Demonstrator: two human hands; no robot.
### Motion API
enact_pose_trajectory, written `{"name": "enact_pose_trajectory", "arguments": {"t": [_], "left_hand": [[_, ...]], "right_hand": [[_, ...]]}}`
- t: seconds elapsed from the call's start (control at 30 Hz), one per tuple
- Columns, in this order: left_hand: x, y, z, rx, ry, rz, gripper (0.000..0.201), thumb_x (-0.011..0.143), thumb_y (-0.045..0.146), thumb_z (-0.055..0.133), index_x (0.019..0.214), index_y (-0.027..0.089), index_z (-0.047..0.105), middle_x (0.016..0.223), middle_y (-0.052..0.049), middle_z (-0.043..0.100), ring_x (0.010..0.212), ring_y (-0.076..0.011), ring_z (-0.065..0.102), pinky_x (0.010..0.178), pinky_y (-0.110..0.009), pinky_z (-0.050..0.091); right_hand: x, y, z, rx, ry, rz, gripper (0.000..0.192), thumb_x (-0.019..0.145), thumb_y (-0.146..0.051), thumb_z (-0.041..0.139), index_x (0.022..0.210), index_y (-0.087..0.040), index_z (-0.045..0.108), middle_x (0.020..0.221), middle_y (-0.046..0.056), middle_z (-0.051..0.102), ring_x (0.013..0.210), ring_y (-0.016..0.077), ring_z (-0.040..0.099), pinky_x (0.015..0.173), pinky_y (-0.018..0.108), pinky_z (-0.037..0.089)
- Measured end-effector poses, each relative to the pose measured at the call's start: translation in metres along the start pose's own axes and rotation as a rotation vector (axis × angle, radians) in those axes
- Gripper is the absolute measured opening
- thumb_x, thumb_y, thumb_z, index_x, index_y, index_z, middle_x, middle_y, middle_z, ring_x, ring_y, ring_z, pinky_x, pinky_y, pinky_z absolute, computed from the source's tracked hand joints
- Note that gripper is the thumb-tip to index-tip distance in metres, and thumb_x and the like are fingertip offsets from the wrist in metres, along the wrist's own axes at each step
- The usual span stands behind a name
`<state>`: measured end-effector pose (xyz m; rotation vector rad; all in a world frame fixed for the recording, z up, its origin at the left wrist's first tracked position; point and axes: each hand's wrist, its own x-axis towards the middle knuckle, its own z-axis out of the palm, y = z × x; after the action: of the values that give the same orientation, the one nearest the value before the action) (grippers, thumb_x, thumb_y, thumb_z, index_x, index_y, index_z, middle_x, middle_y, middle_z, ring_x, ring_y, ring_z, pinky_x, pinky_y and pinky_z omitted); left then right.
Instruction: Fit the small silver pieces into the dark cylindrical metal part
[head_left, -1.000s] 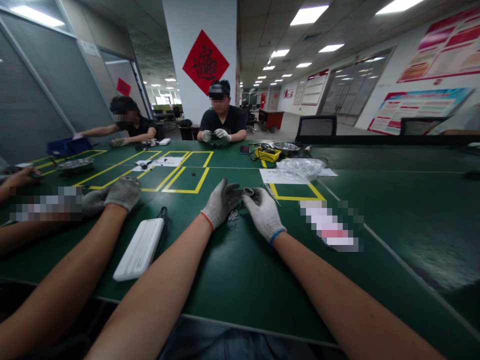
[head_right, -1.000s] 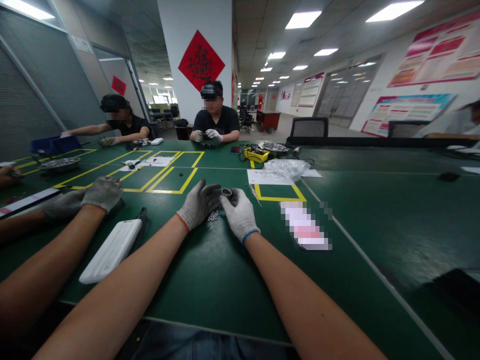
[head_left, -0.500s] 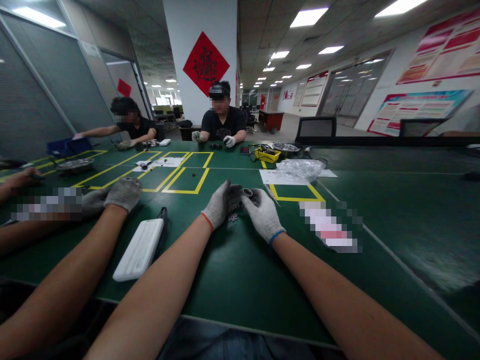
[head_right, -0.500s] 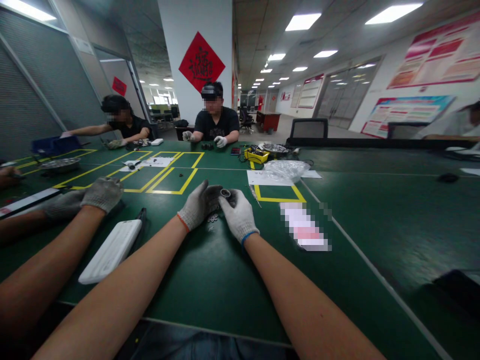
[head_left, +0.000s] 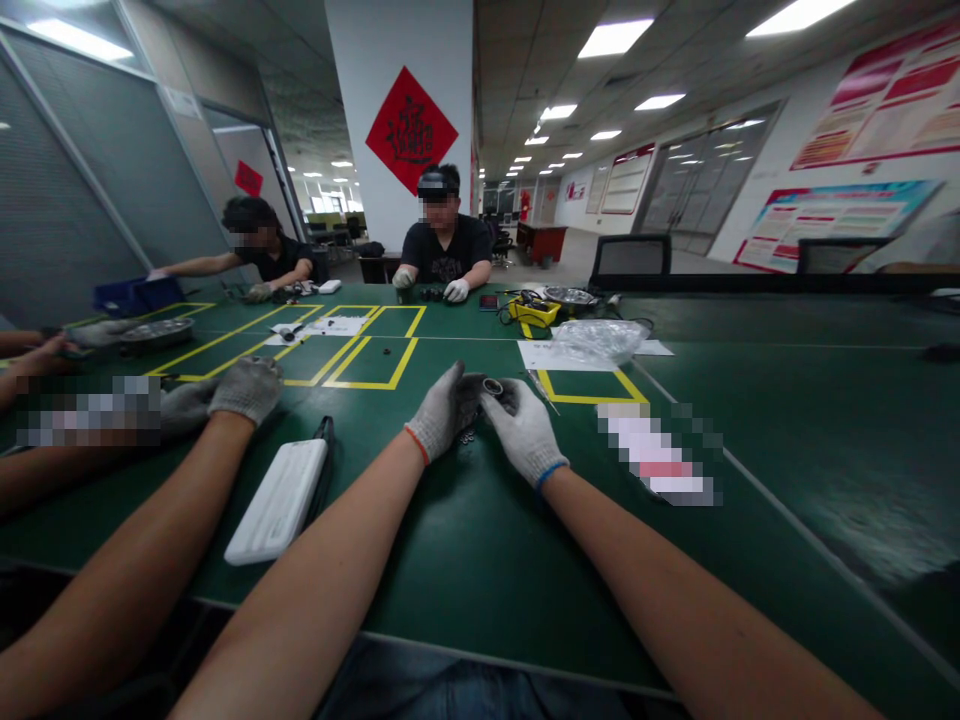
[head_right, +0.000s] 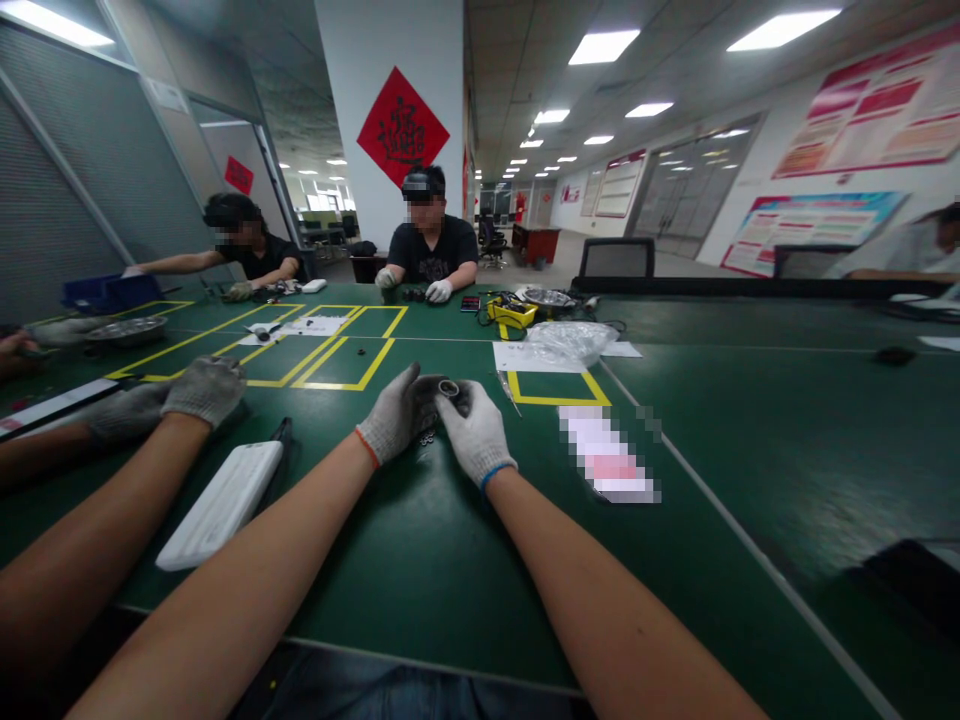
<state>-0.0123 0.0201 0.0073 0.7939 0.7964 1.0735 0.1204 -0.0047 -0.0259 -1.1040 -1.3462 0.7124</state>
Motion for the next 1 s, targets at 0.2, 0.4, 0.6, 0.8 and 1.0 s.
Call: {"name": "enact_pose_trajectory", "arguments": {"t": [0.2, 0.4, 0.6, 0.8, 1.0], "left_hand": [[0.003, 0.001, -0.005, -0.004, -0.034, 0.002, 0.05, 0.096, 0.057, 0.051, 0.11, 0.014, 0.073, 0.109, -0.016, 0.076, 0.102, -0.0282, 0.072, 0.09, -0.038, 0.057], [0.002, 0.007, -0.009, -0.001, -0.014, 0.022, 0.055, 0.094, 0.062, 0.05, 0.112, 0.014, 0.07, 0.122, -0.019, 0.071, 0.11, -0.0302, 0.069, 0.085, -0.038, 0.058], [0.001, 0.005, -0.007, 0.006, -0.031, 0.031, 0.054, 0.095, 0.061, 0.048, 0.109, 0.014, 0.071, 0.115, -0.018, 0.073, 0.105, -0.0278, 0.07, 0.08, -0.034, 0.058], [0.007, 0.004, -0.012, 0.048, 0.037, 0.032, 0.054, 0.094, 0.062, 0.049, 0.108, 0.014, 0.071, 0.111, -0.017, 0.074, 0.107, -0.0285, 0.069, 0.086, -0.036, 0.056], [0.011, -0.002, -0.015, 0.045, 0.022, 0.038, 0.049, 0.094, 0.061, 0.052, 0.101, 0.016, 0.072, 0.11, -0.015, 0.076, 0.103, -0.026, 0.071, 0.085, -0.033, 0.054]], "right_hand": [[0.002, -0.002, -0.001, 0.031, 0.132, -0.042, 0.043, 0.082, -0.054, 0.069, 0.107, -0.019, 0.065, 0.103, 0.011, 0.075, 0.101, 0.0269, 0.071, 0.094, 0.044, 0.056], [0.003, 0.002, -0.001, 0.02, 0.135, -0.021, 0.042, 0.083, -0.054, 0.069, 0.106, -0.019, 0.065, 0.102, 0.01, 0.076, 0.098, 0.0264, 0.071, 0.092, 0.043, 0.057], [0.003, 0.005, -0.001, -0.034, 0.084, -0.021, 0.04, 0.082, -0.052, 0.069, 0.105, -0.019, 0.066, 0.104, 0.011, 0.075, 0.102, 0.0274, 0.07, 0.095, 0.045, 0.056], [0.002, 0.007, -0.001, -0.009, 0.038, -0.01, 0.041, 0.083, -0.051, 0.069, 0.109, -0.019, 0.065, 0.108, 0.011, 0.075, 0.101, 0.0252, 0.07, 0.094, 0.042, 0.057], [0.002, 0.004, -0.001, -0.004, 0.008, -0.001, 0.041, 0.083, -0.052, 0.069, 0.108, -0.02, 0.065, 0.107, 0.01, 0.075, 0.1, 0.0253, 0.07, 0.092, 0.042, 0.057]]}}
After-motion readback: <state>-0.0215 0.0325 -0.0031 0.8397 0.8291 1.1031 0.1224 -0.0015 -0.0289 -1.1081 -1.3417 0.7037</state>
